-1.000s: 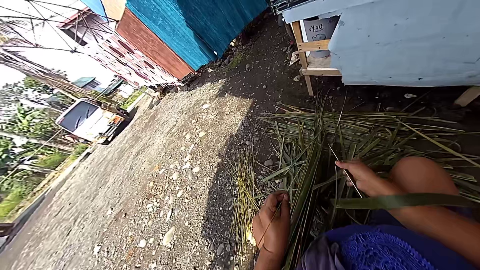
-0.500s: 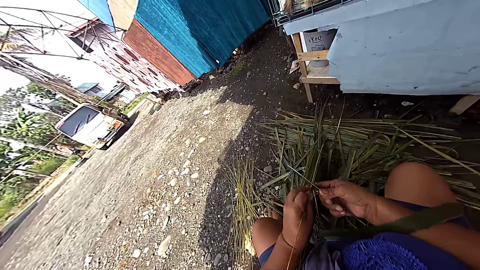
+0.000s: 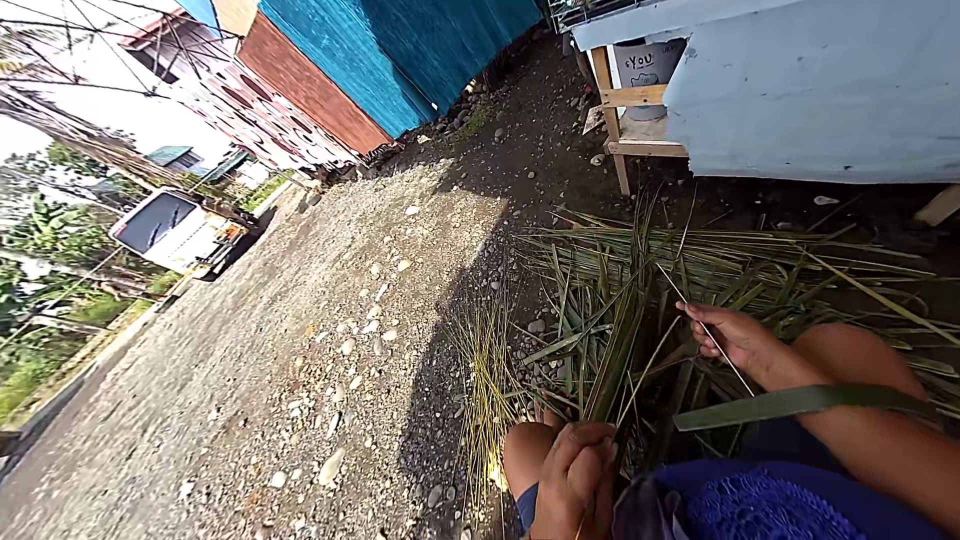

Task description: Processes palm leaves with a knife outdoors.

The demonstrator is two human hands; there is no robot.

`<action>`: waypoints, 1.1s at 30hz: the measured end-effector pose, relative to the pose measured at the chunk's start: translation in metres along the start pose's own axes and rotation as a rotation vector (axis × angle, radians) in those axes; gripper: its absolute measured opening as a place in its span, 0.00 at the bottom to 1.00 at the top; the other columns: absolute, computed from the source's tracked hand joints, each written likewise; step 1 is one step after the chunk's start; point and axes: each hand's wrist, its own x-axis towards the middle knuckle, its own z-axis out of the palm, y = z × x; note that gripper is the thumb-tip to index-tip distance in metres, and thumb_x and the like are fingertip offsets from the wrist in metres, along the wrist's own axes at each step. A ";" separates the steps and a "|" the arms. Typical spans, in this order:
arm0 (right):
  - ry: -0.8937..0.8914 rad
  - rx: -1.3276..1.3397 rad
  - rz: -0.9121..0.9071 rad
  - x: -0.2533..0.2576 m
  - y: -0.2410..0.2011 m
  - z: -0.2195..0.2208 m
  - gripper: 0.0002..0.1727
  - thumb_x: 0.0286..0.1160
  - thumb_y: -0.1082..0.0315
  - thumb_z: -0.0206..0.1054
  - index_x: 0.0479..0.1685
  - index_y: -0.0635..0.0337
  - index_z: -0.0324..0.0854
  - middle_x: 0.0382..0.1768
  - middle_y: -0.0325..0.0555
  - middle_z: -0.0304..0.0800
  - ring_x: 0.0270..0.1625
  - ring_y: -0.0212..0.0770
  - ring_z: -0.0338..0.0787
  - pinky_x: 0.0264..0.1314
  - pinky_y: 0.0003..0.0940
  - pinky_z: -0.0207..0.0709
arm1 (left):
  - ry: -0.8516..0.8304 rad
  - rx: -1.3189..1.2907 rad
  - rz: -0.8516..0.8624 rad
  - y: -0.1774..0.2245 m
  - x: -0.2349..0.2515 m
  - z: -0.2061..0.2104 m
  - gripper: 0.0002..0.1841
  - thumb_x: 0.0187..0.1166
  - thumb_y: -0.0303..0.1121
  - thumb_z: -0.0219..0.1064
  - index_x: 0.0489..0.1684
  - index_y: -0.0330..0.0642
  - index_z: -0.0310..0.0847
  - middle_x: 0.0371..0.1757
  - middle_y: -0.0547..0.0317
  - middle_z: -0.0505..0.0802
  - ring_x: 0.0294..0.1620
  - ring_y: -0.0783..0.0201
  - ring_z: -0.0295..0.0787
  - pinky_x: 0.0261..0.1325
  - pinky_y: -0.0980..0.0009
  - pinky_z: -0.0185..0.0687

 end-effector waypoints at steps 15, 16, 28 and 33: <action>0.251 -0.453 -0.046 0.020 0.014 -0.022 0.15 0.84 0.62 0.67 0.63 0.58 0.82 0.22 0.35 0.72 0.14 0.28 0.66 0.15 0.23 0.63 | 0.868 0.473 -0.164 -0.024 -0.005 -0.189 0.10 0.91 0.24 0.46 0.63 0.31 0.64 0.36 0.71 0.87 0.34 0.73 0.91 0.42 0.69 0.91; 0.248 -0.483 -0.049 0.020 0.015 -0.022 0.15 0.84 0.62 0.68 0.62 0.58 0.82 0.23 0.36 0.72 0.15 0.28 0.66 0.16 0.23 0.63 | 0.856 0.543 -0.203 -0.037 -0.006 -0.194 0.12 0.90 0.23 0.47 0.64 0.24 0.65 0.35 0.68 0.86 0.32 0.76 0.88 0.40 0.73 0.89; 0.188 -0.729 -0.041 0.014 0.020 -0.017 0.18 0.84 0.62 0.68 0.67 0.60 0.82 0.38 0.45 0.80 0.24 0.32 0.68 0.25 0.29 0.64 | -0.319 0.397 -1.183 -0.156 -0.038 -0.080 0.28 0.85 0.39 0.66 0.82 0.34 0.72 0.85 0.31 0.71 0.85 0.35 0.68 0.86 0.43 0.63; 0.104 -0.785 -0.047 0.017 0.022 -0.019 0.23 0.80 0.63 0.73 0.70 0.61 0.79 0.47 0.50 0.82 0.29 0.34 0.73 0.30 0.33 0.70 | -0.940 0.230 -1.052 -0.112 -0.030 0.019 0.24 0.88 0.49 0.59 0.75 0.47 0.82 0.71 0.46 0.88 0.72 0.48 0.85 0.75 0.40 0.76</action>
